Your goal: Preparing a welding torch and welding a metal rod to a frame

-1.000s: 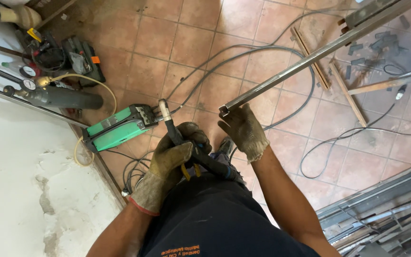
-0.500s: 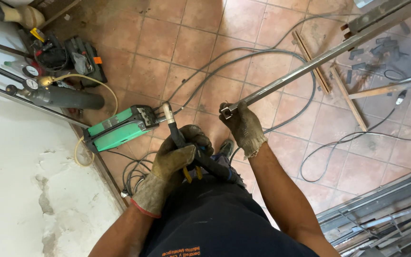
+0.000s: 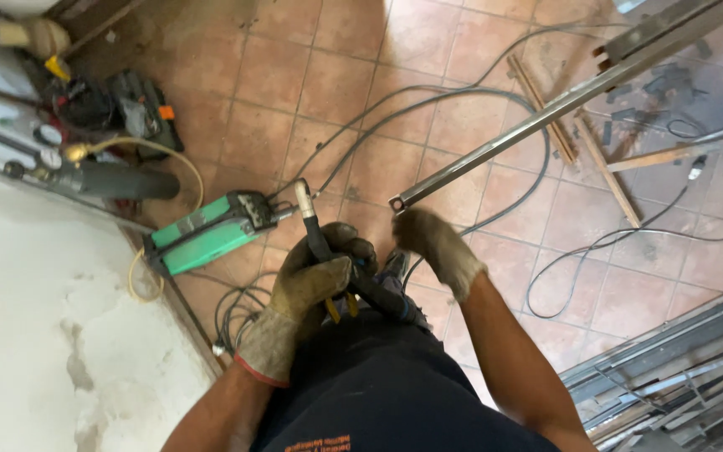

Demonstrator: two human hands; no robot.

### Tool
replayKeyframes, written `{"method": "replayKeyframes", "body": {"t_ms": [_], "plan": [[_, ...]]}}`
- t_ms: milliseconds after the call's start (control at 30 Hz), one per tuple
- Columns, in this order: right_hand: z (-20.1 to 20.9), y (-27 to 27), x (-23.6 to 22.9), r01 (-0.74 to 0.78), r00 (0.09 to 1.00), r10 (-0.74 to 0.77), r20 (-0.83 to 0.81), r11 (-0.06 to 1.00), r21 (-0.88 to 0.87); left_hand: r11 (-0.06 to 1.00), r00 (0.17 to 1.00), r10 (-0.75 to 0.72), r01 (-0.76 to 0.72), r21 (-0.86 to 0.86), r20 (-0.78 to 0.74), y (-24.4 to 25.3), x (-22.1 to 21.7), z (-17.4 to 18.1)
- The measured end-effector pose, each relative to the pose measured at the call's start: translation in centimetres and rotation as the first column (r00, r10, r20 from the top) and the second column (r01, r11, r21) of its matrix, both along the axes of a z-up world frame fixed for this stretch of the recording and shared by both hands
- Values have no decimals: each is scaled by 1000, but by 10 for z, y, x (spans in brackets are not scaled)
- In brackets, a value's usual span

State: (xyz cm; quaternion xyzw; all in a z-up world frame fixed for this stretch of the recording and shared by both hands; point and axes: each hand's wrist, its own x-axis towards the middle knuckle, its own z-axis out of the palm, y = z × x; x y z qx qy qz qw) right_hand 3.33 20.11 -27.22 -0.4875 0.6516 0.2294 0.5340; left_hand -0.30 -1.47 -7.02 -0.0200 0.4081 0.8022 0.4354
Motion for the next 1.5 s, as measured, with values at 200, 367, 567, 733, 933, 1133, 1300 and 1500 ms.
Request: {"method": "replayKeyframes", "body": {"t_ms": [200,367,567,733,933,1133,1300,1500], "plan": [[133,-17,129,707,-509,-554,659,-706,-48,953,979,-127,165,-256,157,56,-17,47],[193,20,129,192,-712,-480,512,-835,-515,873,984,-138,173,-456,111,85,-26,108],[306,76,3,432,-814,-581,19,-626,-649,894,906,-352,250,372,236,77,-53,49],[214,147,-53,690,-615,-666,-423,-194,-698,973,950,-216,227,-26,225,71,-68,56],[167,140,-59,577,-570,-673,-471,80,-813,1000,976,-26,29,-10,218,78,-98,20],[206,7,-14,429,-617,-627,476,-775,-464,976,956,-209,191,100,207,107,-143,14],[154,-108,-7,-194,-690,14,724,-967,-167,530,338,-812,768,-360,-476,112,-161,69],[217,-156,-31,-558,-757,418,503,-813,-164,259,-140,-914,524,-812,-382,121,-190,27]]}}
